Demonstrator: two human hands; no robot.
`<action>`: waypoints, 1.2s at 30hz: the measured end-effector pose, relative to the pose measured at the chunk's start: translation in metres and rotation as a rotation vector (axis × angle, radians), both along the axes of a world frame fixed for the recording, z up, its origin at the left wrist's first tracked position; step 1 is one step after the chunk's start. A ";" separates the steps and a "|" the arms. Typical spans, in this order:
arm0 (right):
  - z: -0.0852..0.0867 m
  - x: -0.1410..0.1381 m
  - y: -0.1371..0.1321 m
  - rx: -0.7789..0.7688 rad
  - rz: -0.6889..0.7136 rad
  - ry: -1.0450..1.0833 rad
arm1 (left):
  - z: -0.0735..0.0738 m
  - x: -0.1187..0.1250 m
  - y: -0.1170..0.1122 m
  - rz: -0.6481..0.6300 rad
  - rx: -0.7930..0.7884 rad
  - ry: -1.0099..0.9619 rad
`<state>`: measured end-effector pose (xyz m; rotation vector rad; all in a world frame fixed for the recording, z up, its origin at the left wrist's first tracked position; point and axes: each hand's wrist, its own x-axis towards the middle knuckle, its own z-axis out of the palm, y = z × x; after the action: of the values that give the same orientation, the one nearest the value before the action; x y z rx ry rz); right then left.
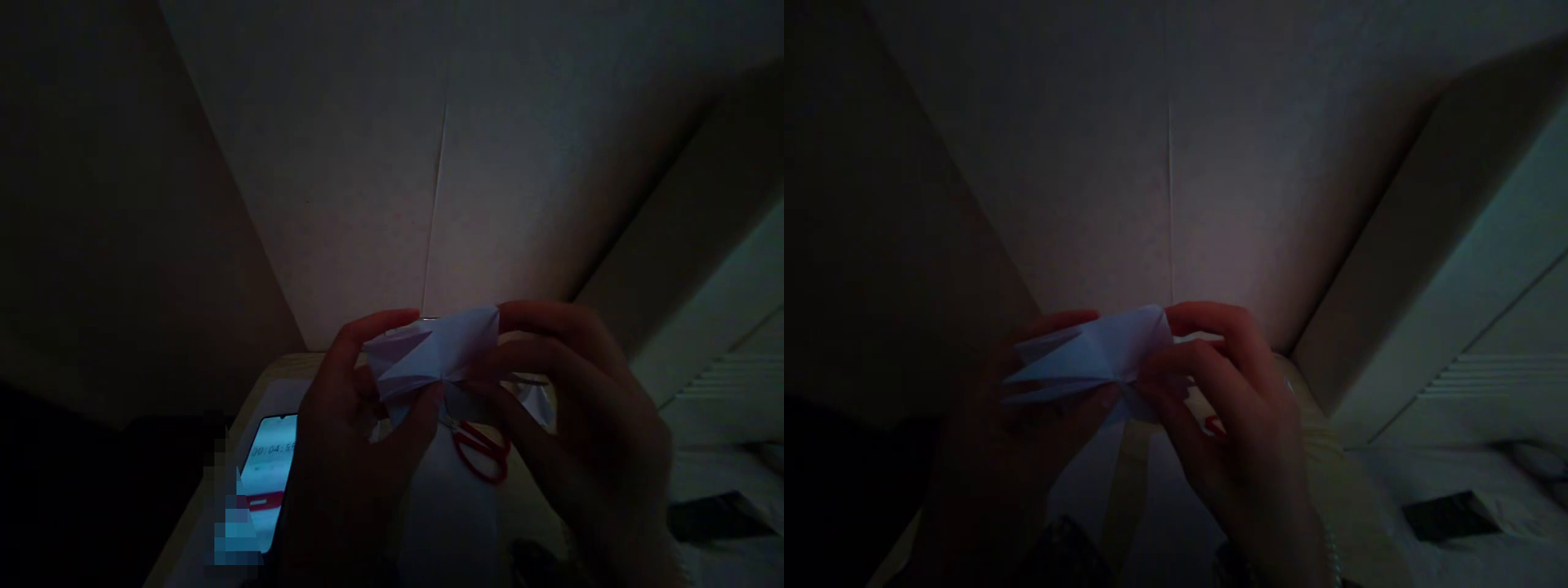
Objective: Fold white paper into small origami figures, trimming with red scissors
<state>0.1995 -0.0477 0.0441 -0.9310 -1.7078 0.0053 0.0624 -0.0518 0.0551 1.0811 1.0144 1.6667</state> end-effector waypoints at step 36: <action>-0.001 0.002 -0.005 -0.138 0.135 0.145 | 0.006 -0.002 -0.002 0.008 -0.012 0.035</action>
<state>0.2013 -0.0531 0.0432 -0.8924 -1.6476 0.2765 0.0608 -0.0538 0.0607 1.1032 1.0518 1.6508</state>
